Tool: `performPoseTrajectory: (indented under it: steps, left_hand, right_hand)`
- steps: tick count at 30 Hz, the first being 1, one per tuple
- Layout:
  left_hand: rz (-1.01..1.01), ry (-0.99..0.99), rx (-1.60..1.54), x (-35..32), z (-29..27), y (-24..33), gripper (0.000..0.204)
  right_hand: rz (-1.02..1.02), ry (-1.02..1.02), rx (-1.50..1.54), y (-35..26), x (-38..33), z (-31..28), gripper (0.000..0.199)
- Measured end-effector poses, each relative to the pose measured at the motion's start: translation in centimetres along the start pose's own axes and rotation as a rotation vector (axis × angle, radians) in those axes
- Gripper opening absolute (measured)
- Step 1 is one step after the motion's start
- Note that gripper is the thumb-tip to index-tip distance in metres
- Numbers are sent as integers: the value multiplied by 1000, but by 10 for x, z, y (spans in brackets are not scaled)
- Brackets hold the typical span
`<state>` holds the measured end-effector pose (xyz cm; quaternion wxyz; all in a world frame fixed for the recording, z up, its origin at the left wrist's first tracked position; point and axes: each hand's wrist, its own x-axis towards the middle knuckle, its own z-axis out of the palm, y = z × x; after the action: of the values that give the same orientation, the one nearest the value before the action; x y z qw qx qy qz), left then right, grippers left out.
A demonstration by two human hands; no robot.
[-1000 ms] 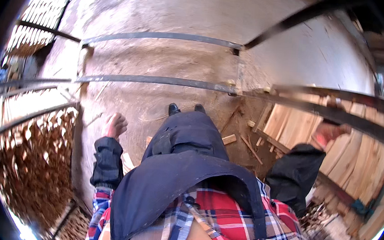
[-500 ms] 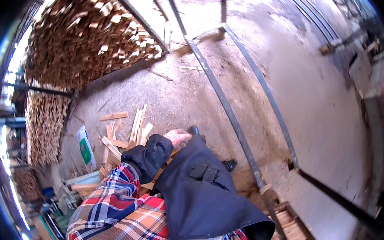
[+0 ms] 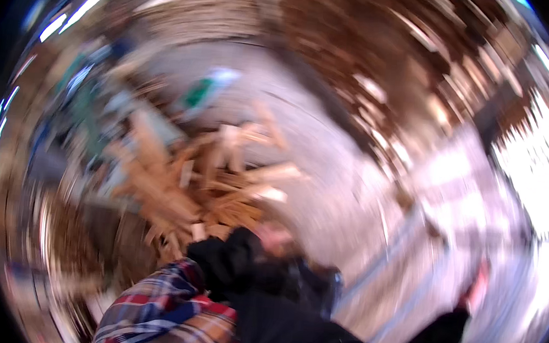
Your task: The person repeatedly picks up loose wooden planks from a pile on the floor and stacks them onto a metal rack. The person handles the wood by hand, lifting multiple pieces at a time and arranging them vertically on the rack.
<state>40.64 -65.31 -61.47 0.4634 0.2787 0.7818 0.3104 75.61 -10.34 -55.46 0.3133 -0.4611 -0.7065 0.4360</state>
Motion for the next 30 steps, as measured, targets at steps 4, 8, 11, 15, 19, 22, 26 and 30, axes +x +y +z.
performPoseTrajectory:
  steps: [4, 8, 11, 15, 19, 22, 26, 30]
  left_hand:
    - [-324, 302, -509, -8, -15, 12, 36]
    - [-483, 521, -667, -23, -29, -2, 50]
    - [-601, 526, -816, -34, -12, -14, 54]
    - [-623, 568, -652, -33, 34, -8, 27]
    - [-622, 648, -894, -32, 48, 22, 48]
    - [-480, 624, -966, -43, 25, 36, 50]
    - [-410, 735, -824, -73, -27, 31, 45]
    - [-290, 1088, -1018, -110, -90, 52, 47]
  right_hand:
    - [31, -234, -213, -5, 145, 178, 49]
    - [55, -431, -292, -28, 165, 340, 50]
    - [60, -471, -266, -42, 178, 364, 51]
    - [35, -428, -184, -42, 217, 290, 52]
    - [26, -325, -154, -56, 251, 194, 54]
    - [33, -215, -100, -78, 258, 137, 55]
    - [14, -85, -69, -88, 254, 86, 56]
    - [41, -11, -47, -77, 247, 45, 58]
